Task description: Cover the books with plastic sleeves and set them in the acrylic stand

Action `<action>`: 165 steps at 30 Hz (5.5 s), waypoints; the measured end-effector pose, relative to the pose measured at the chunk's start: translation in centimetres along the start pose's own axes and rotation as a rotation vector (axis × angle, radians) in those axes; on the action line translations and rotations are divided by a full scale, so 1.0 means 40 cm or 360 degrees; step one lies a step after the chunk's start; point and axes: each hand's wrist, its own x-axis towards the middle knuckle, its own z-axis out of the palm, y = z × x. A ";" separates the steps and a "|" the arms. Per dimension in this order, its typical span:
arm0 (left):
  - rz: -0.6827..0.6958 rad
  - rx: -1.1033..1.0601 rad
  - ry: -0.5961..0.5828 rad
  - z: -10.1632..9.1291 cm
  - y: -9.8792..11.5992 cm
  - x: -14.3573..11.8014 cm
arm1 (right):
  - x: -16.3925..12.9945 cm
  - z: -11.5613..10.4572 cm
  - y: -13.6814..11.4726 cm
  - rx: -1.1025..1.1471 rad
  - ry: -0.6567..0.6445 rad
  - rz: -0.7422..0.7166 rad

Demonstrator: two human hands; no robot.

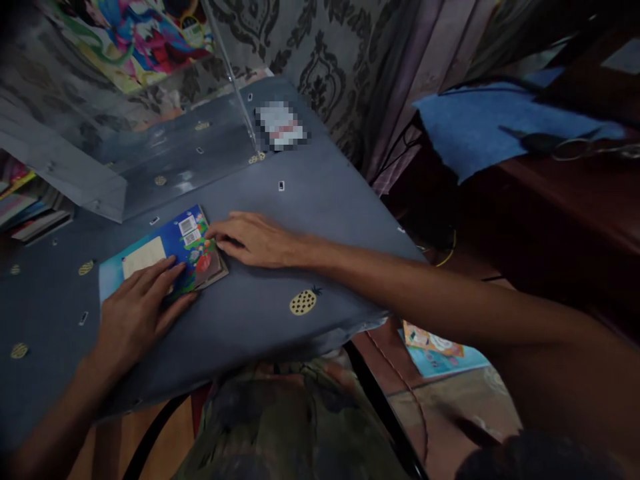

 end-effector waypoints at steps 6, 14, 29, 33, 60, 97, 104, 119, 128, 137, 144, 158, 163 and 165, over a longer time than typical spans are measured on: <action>-0.0077 -0.0043 0.0021 -0.016 -0.002 0.025 | 0.002 -0.004 -0.003 0.0031 -0.0010 0.0002; -0.0048 -0.0066 0.0099 -0.012 0.001 0.026 | -0.003 -0.016 -0.005 0.0116 -0.0005 0.0014; 0.0065 0.0015 0.0203 -0.007 0.016 0.027 | -0.042 -0.031 -0.014 0.0193 -0.0023 -0.0029; 0.0045 0.0002 0.0201 -0.006 0.015 0.024 | -0.050 -0.030 -0.017 0.0235 -0.0016 -0.0124; 0.0031 0.0032 0.0199 0.000 0.017 0.019 | -0.059 -0.045 -0.032 -0.0471 -0.0199 -0.0562; -0.0038 -0.0055 0.0154 0.004 0.013 0.013 | -0.066 -0.046 -0.032 -0.0125 -0.0223 -0.0347; -0.0025 -0.0033 0.0160 0.000 0.016 0.017 | -0.065 -0.047 -0.034 -0.0136 -0.0226 -0.0363; -0.0020 -0.0032 0.0154 -0.001 0.012 0.016 | -0.067 -0.046 -0.034 -0.0099 -0.0211 -0.0318; 0.0006 -0.0010 0.0161 0.000 0.014 0.016 | -0.065 -0.047 -0.034 -0.0099 -0.0216 -0.0371; -0.0006 0.0001 0.0159 0.000 0.014 0.017 | -0.061 -0.045 -0.030 -0.0036 -0.0227 -0.0464; 0.0058 0.0054 0.0191 -0.006 0.018 0.025 | -0.059 -0.050 -0.040 -0.0223 -0.0247 -0.0521; 0.0027 0.0000 0.0170 -0.001 0.014 0.018 | -0.062 -0.049 -0.038 -0.0016 -0.0259 -0.0436; 0.0003 -0.0026 0.0165 0.003 0.011 0.014 | -0.067 -0.051 -0.040 -0.0002 -0.0214 -0.0313; 0.0006 -0.0029 0.0165 0.005 0.011 0.013 | -0.067 -0.048 -0.039 0.0010 -0.0192 -0.0333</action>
